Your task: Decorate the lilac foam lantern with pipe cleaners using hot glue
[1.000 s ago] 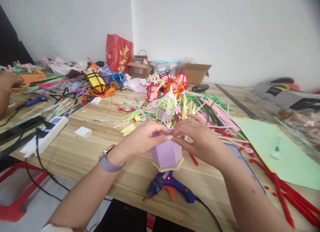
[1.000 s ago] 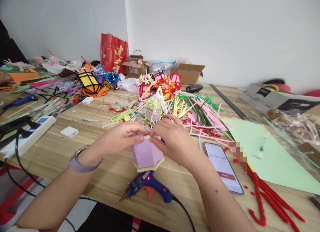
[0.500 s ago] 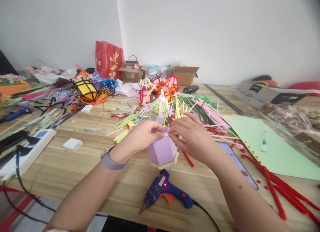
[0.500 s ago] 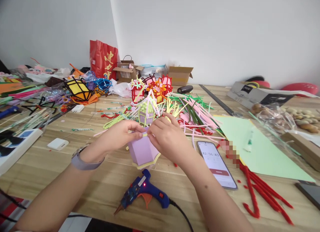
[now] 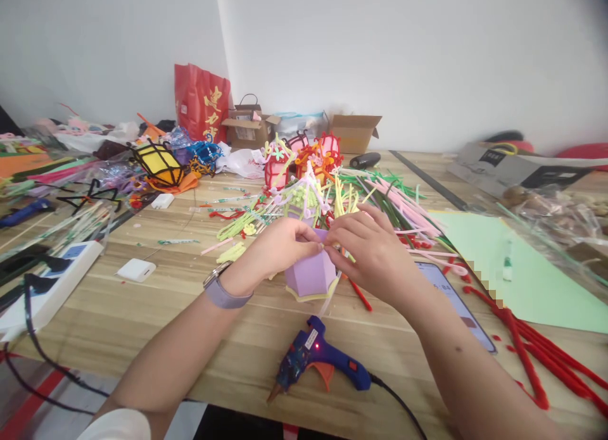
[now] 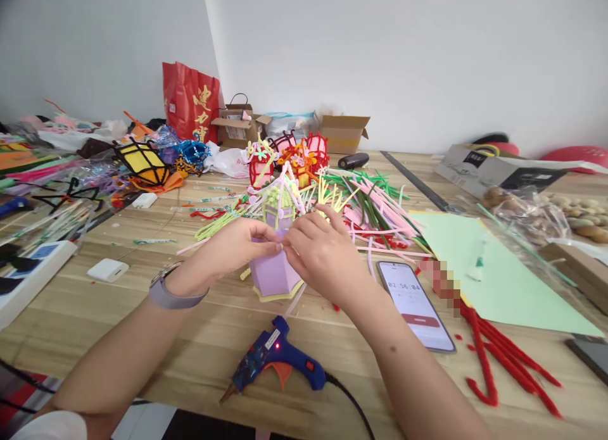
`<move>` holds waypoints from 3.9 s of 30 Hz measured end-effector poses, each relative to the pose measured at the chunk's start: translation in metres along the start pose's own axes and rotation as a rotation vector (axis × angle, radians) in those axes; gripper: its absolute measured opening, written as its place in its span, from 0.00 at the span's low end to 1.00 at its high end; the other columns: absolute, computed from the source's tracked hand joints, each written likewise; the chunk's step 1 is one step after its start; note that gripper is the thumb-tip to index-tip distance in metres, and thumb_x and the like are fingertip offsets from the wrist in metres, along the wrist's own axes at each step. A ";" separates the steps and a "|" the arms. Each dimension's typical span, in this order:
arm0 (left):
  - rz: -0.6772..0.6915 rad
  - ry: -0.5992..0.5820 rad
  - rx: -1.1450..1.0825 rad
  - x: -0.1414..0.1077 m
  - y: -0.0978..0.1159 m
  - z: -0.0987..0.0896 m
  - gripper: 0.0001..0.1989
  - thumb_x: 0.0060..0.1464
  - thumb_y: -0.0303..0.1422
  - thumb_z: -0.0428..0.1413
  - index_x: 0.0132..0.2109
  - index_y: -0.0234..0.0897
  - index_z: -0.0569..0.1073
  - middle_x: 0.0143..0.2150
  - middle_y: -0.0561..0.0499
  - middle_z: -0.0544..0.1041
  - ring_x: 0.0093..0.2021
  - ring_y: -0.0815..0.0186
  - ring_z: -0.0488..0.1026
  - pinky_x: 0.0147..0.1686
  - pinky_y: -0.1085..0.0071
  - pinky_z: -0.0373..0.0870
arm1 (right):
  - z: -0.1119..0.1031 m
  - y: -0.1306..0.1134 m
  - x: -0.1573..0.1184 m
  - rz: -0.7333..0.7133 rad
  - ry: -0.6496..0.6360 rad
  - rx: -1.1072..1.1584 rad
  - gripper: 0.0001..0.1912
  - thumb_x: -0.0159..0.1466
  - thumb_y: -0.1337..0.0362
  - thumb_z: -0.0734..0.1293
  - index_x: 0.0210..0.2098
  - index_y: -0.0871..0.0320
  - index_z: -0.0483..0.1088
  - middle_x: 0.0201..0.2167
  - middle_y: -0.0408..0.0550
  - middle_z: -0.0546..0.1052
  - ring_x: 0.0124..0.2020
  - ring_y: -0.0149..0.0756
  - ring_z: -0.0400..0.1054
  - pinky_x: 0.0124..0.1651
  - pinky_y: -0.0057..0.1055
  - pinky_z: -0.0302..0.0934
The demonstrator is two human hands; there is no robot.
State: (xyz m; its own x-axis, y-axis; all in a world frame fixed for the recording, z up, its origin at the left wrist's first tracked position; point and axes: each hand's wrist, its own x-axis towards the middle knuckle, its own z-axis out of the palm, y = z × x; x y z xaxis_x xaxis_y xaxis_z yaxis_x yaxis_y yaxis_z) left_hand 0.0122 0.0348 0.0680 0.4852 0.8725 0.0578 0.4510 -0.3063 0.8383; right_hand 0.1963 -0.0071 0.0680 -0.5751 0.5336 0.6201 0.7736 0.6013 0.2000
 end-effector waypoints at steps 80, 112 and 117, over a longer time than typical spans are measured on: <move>-0.085 0.581 -0.458 -0.020 -0.066 -0.025 0.13 0.39 0.39 0.63 0.32 0.35 0.76 0.28 0.51 0.76 0.31 0.64 0.69 0.30 0.72 0.64 | -0.011 -0.068 -0.082 0.825 -0.607 0.903 0.10 0.51 0.75 0.63 0.32 0.56 0.64 0.26 0.39 0.70 0.26 0.30 0.64 0.28 0.26 0.58; -0.082 0.271 -0.248 -0.046 -0.034 0.009 0.11 0.52 0.37 0.56 0.36 0.34 0.77 0.37 0.49 0.80 0.37 0.63 0.75 0.36 0.71 0.68 | 0.030 -0.045 -0.062 1.129 -0.008 1.523 0.17 0.52 0.51 0.75 0.25 0.58 0.72 0.23 0.47 0.73 0.19 0.29 0.64 0.13 0.22 0.55; -0.068 0.259 -0.258 -0.046 -0.035 0.009 0.10 0.52 0.37 0.56 0.35 0.35 0.76 0.37 0.49 0.80 0.37 0.63 0.75 0.36 0.71 0.67 | 0.027 -0.046 -0.061 1.115 -0.005 1.504 0.16 0.53 0.51 0.74 0.26 0.58 0.73 0.23 0.47 0.73 0.20 0.29 0.64 0.14 0.22 0.56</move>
State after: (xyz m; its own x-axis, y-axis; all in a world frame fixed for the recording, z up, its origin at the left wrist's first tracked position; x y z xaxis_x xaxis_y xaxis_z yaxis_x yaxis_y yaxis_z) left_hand -0.0194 0.0024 0.0311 0.2401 0.9650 0.1052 0.2562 -0.1675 0.9520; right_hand 0.1885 -0.0513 0.0004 -0.0388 0.9990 -0.0243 -0.1041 -0.0282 -0.9942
